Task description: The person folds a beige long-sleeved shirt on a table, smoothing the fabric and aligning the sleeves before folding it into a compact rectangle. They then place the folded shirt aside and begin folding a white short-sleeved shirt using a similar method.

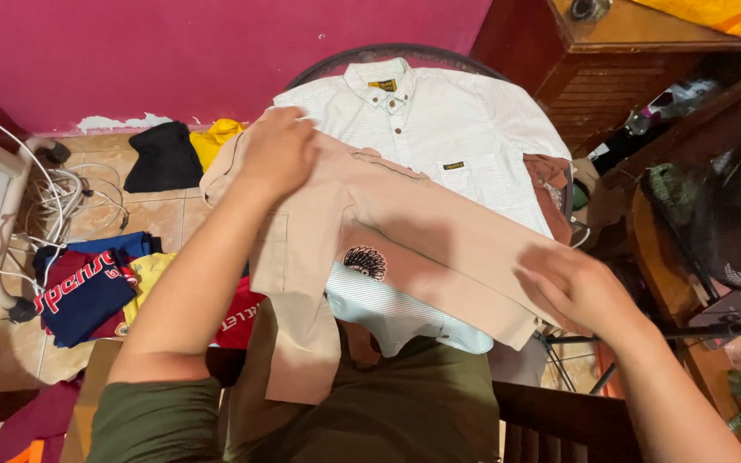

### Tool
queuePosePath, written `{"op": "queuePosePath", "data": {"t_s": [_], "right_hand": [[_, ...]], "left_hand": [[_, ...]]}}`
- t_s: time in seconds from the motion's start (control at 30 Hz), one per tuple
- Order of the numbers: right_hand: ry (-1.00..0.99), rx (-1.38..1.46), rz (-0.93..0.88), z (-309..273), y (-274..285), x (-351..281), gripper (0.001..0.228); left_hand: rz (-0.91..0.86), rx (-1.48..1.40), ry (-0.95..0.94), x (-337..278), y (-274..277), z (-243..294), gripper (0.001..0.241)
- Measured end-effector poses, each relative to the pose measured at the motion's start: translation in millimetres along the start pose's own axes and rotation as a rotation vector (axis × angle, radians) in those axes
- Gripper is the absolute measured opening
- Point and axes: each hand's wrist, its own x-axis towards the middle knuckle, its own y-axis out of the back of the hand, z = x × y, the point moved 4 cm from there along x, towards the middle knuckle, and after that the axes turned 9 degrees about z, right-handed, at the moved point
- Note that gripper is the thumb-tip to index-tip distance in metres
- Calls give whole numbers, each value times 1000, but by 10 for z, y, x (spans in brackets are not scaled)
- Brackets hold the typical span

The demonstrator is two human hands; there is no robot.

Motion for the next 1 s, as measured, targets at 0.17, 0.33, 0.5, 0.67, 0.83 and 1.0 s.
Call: {"op": "queuePosePath", "data": {"t_s": [0.17,0.33,0.5,0.67,0.83,1.0], "right_hand": [[205,-201,154,133,-788,640,42],[213,-268,-116,193,-1375,948,69],[220,-244,-151,295,-1467,894,69],[213,-243,-166,319,-1515,895,70],[223,-238,-152,335,-1488,893,72],[211,-212,-157,326,-1483,887,70]], "left_hand": [[-461,-114,71,49,15,622,69],[-656,-69,145,-170,-226,579,85],[-670,-38,188,-154,-287,578,89],[-646,5,269,-126,-283,493,89],[-675,82,413,-73,-345,135,85],[-625,124,614,-167,-323,-359,79]]}}
